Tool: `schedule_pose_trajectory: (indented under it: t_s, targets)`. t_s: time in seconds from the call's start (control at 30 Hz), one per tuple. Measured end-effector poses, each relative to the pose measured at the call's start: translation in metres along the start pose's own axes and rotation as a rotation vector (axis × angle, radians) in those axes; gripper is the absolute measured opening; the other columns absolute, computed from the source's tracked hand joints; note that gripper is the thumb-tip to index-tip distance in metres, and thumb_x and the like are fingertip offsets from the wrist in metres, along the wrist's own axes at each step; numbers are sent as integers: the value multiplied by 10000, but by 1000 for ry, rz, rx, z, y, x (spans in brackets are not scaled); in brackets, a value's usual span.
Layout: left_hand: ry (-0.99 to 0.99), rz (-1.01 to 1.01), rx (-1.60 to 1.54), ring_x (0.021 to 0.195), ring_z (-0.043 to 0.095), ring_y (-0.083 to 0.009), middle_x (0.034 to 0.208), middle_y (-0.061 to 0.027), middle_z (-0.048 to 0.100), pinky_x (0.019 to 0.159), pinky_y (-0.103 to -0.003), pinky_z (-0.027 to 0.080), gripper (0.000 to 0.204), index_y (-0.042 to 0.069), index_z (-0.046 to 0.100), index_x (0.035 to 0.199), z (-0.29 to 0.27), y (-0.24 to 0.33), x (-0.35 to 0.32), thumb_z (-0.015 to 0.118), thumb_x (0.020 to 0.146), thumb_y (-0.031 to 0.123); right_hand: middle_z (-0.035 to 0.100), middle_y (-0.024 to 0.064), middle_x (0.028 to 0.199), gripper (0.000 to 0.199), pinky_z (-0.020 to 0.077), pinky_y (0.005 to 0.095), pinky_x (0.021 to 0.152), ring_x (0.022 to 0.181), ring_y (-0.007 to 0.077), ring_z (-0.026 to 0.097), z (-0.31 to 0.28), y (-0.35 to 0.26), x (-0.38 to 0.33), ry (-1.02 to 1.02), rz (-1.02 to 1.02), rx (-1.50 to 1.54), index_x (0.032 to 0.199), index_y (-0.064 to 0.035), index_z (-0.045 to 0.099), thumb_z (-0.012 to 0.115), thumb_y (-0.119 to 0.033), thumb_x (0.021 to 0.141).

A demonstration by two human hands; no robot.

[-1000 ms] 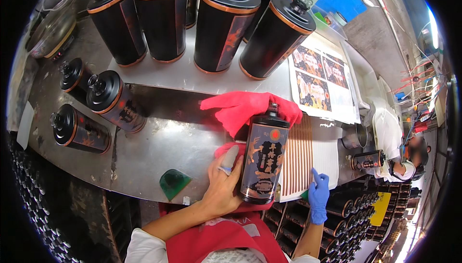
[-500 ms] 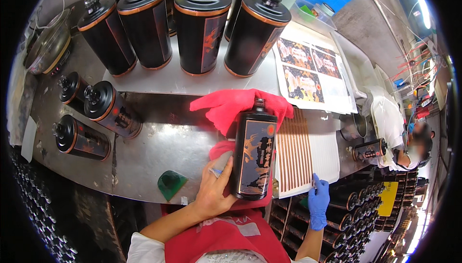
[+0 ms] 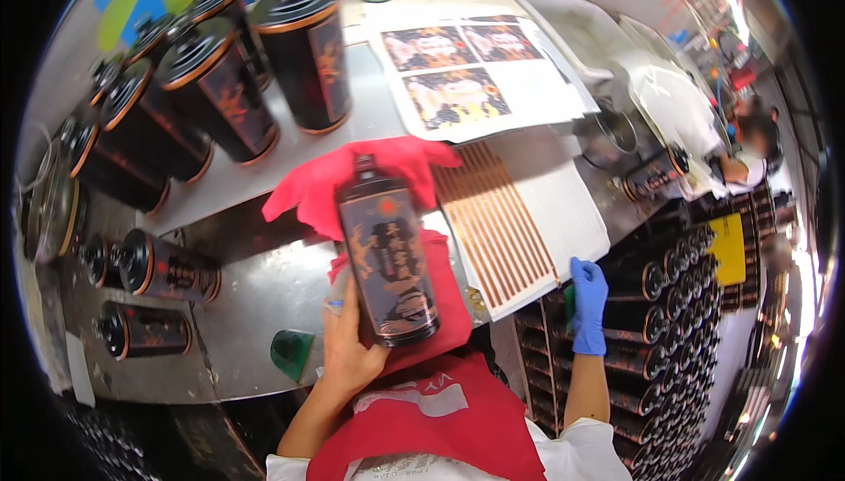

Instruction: The person applies printed stickers and copper foil strips to black cylindrical cans. They wipe the cans with a green sponge, align and press the stickers, then wrap and smooth copper strips around the top and bottom rims. Finished cans are placed on a nearby shelf.

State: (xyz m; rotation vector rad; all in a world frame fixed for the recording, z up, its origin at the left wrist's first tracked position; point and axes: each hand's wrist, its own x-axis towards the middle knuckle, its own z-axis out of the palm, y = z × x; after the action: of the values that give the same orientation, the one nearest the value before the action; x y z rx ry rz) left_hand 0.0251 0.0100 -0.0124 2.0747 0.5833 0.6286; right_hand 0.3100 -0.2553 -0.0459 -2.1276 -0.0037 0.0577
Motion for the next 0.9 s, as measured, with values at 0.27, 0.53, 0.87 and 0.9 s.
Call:
schedule_pose_trajectory:
  t_s: [0.27,0.53,0.87,0.9]
  targets:
    - [-24,-2,-45,1178,437,-324,1295,-202,419,983,-364,340,786,-25,325,1367,-2,1,4,712,687,50,434,4,758,433,392,236,628,689,114,416,15,35,-14,112,-34,-57,855,-29,501,822,-242,656]
    - [70,55,-36,1105,481,-379,1240,-229,490,935,-411,347,811,-79,347,1334,0,0,-2,745,650,95,536,-23,660,391,330,169,409,475,35,435,-26,11,-28,-314,401,315,1125,-1,565,653,-107,759]
    - [183,164,56,1116,481,-395,1240,-239,494,943,-419,377,824,-62,395,1318,3,7,-5,806,646,179,544,-9,614,231,361,155,432,482,36,474,-54,-100,-27,-612,228,327,984,56,632,589,-102,821]
    - [187,144,18,1126,474,-394,1247,-237,489,947,-420,375,815,-61,404,1311,-1,9,-6,806,648,188,546,-3,620,212,338,155,439,494,40,469,-47,-117,-28,-638,205,330,961,58,639,599,-94,818]
